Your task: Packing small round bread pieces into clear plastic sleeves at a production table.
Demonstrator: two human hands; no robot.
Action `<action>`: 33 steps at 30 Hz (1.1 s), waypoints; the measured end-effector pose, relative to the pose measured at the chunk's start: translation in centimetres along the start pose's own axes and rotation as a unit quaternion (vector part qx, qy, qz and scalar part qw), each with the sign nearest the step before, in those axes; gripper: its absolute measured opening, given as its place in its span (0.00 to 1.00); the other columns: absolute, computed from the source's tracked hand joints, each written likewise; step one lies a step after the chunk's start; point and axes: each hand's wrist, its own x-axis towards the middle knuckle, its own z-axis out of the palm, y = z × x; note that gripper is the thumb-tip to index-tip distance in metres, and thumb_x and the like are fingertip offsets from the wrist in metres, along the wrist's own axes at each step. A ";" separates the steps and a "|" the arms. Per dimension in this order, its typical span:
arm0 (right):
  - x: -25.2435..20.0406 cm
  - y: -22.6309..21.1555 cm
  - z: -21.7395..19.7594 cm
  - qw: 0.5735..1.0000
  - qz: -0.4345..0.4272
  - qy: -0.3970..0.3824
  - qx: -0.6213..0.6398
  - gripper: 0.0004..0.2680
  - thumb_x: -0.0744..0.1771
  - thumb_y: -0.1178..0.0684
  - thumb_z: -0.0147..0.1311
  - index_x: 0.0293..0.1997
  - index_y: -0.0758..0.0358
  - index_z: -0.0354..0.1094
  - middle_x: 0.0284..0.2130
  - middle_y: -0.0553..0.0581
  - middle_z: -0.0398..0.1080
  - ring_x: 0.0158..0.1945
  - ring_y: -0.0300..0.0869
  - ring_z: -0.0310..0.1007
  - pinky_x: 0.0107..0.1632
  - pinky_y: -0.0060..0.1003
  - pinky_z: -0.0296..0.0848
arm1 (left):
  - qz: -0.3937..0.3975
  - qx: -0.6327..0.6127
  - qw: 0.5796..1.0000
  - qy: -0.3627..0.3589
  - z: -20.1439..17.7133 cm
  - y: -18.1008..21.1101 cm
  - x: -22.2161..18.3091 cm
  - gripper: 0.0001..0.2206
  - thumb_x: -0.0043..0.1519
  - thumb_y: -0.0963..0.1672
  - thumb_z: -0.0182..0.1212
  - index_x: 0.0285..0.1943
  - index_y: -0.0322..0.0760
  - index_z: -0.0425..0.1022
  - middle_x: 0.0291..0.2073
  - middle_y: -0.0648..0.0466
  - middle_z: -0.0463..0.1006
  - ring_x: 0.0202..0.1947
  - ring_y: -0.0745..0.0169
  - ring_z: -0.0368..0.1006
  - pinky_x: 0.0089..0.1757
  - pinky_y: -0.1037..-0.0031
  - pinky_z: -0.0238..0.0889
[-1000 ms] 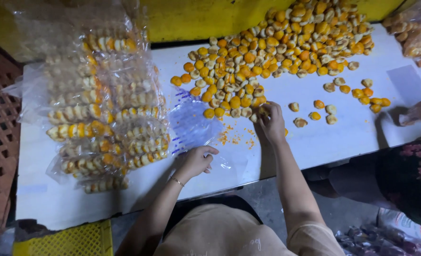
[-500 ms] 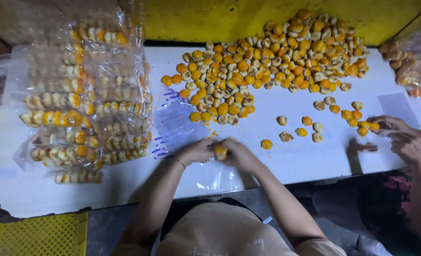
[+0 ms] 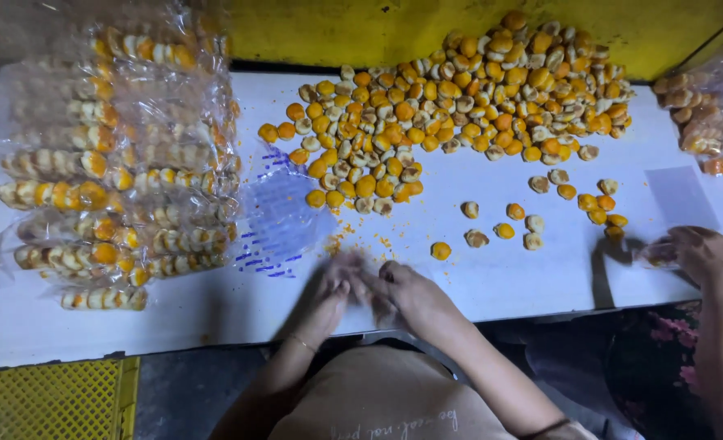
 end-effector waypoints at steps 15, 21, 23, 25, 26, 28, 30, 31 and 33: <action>2.3 8.1 8.9 0.844 0.232 0.286 0.389 0.15 0.58 0.53 0.73 0.46 0.58 0.79 0.41 0.64 0.79 0.46 0.58 0.79 0.53 0.49 0.75 | -0.250 -0.049 0.943 0.214 -5.3 2.8 3.3 0.13 0.61 0.51 0.66 0.32 0.42 0.74 0.18 0.59 0.67 0.14 0.67 0.58 0.17 0.79 0.46; 7.3 2.2 13.2 0.918 0.054 0.318 0.230 0.04 0.63 0.53 0.67 0.39 0.53 0.82 0.40 0.54 0.80 0.44 0.50 0.82 0.48 0.40 0.79 | -0.184 0.049 0.959 0.208 -2.1 7.3 2.1 0.11 0.59 0.48 0.70 0.39 0.40 0.75 0.24 0.54 0.71 0.20 0.67 0.67 0.18 0.82 0.55; 8.8 -2.1 8.2 0.919 0.035 0.273 0.283 0.04 0.64 0.56 0.61 0.40 0.57 0.80 0.40 0.59 0.80 0.44 0.56 0.81 0.46 0.45 0.78 | -0.212 0.024 0.953 0.213 -4.7 7.5 2.9 0.12 0.59 0.49 0.68 0.36 0.40 0.74 0.22 0.54 0.70 0.18 0.65 0.65 0.17 0.81 0.53; 10.2 -1.2 7.6 0.915 0.012 0.224 0.334 0.06 0.65 0.59 0.55 0.40 0.61 0.78 0.40 0.64 0.80 0.44 0.62 0.79 0.44 0.51 0.77 | -0.236 -0.002 0.947 0.220 -7.4 8.0 3.4 0.13 0.59 0.51 0.66 0.32 0.41 0.73 0.20 0.54 0.70 0.16 0.64 0.64 0.17 0.79 0.50; 10.9 1.9 9.4 0.899 0.107 0.275 0.322 0.05 0.64 0.55 0.59 0.40 0.58 0.79 0.37 0.61 0.79 0.43 0.56 0.79 0.47 0.47 0.75 | -0.240 -0.021 0.946 0.215 -8.8 8.4 3.6 0.12 0.59 0.50 0.64 0.36 0.40 0.75 0.23 0.52 0.73 0.19 0.62 0.67 0.18 0.79 0.52; 12.3 7.7 12.1 0.872 0.203 0.323 0.307 0.05 0.63 0.52 0.63 0.39 0.55 0.79 0.34 0.58 0.78 0.41 0.50 0.78 0.49 0.43 0.72 | -0.246 -0.039 0.945 0.211 -11.1 8.9 3.8 0.12 0.60 0.50 0.61 0.39 0.39 0.77 0.26 0.50 0.76 0.22 0.60 0.70 0.19 0.78 0.54; 13.8 13.1 13.8 0.861 0.333 0.380 0.052 0.11 0.68 0.47 0.63 0.45 0.63 0.67 0.41 0.62 0.68 0.44 0.61 0.75 0.48 0.50 0.76 | -0.221 -0.057 0.955 0.188 -12.9 9.4 3.8 0.11 0.61 0.51 0.62 0.39 0.44 0.77 0.30 0.50 0.78 0.27 0.61 0.71 0.23 0.80 0.58; 13.5 12.9 14.0 0.862 0.333 0.378 0.052 0.11 0.68 0.47 0.63 0.45 0.63 0.67 0.41 0.62 0.68 0.44 0.61 0.75 0.48 0.50 0.76 | -0.222 -0.058 0.955 0.190 -13.3 9.2 3.4 0.11 0.61 0.51 0.62 0.39 0.44 0.77 0.30 0.50 0.78 0.27 0.61 0.71 0.23 0.80 0.58; 13.7 12.7 14.1 0.865 0.295 0.392 0.101 0.17 0.60 0.48 0.73 0.44 0.65 0.69 0.35 0.65 0.69 0.45 0.65 0.74 0.51 0.57 0.72 | -0.228 -0.041 0.955 0.188 -14.2 9.2 3.3 0.12 0.62 0.53 0.62 0.43 0.45 0.79 0.35 0.53 0.81 0.33 0.63 0.74 0.30 0.79 0.62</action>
